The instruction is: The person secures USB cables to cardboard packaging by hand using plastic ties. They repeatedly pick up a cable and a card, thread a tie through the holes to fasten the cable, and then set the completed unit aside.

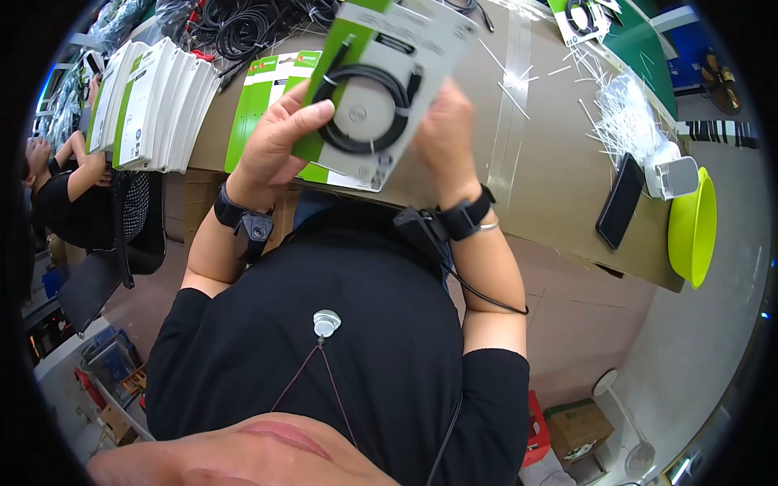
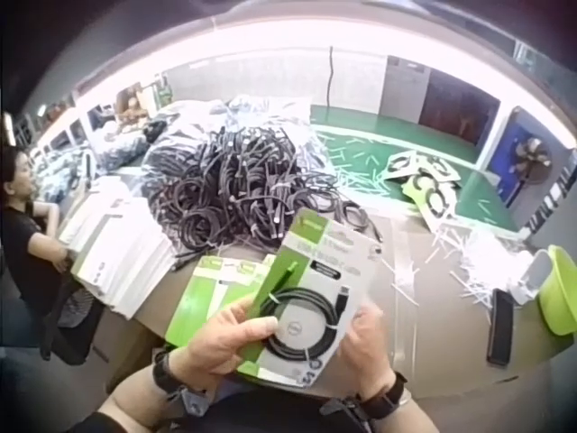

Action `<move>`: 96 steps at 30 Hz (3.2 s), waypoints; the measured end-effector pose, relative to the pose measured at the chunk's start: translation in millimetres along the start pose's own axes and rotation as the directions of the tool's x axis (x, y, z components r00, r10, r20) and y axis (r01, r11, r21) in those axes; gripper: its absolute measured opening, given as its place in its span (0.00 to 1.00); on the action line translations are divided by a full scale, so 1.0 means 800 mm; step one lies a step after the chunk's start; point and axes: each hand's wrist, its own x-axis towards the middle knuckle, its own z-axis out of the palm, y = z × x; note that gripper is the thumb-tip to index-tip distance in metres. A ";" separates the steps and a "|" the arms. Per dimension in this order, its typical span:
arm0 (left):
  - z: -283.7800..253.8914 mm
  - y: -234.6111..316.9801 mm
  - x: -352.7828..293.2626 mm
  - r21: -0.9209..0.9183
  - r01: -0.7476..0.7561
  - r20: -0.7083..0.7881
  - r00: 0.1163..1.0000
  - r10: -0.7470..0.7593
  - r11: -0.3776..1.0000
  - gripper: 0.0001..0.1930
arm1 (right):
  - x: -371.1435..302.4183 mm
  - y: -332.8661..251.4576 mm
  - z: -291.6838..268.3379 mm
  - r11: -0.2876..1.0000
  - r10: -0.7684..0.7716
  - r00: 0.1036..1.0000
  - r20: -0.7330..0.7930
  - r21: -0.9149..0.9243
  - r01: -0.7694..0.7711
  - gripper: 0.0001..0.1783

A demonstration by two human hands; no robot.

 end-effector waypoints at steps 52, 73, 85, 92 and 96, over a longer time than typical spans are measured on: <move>-0.023 -0.019 0.004 0.210 -0.088 -0.120 0.986 0.115 0.974 0.25 | 0.030 0.005 -0.188 0.991 0.110 0.884 -0.455 -0.024 -0.135 0.14; -0.056 -0.003 -0.002 -0.092 -0.068 -0.237 0.971 0.044 0.993 0.20 | 0.000 0.096 -0.254 0.126 0.136 0.944 -0.301 -0.940 -0.318 0.10; -0.058 0.012 -0.013 -0.079 -0.122 -0.258 0.961 0.097 0.989 0.19 | 0.022 0.059 -0.261 0.395 0.244 0.926 -0.288 -0.842 -0.366 0.11; -0.056 0.009 -0.011 -0.072 -0.115 -0.253 0.963 0.094 0.991 0.18 | 0.021 0.078 -0.235 0.192 0.326 0.912 -0.249 -0.927 -0.321 0.09; -0.056 0.009 -0.009 -0.095 -0.122 -0.237 0.967 0.096 0.988 0.18 | 0.019 0.069 -0.246 0.324 0.350 0.887 -0.301 -0.849 -0.417 0.13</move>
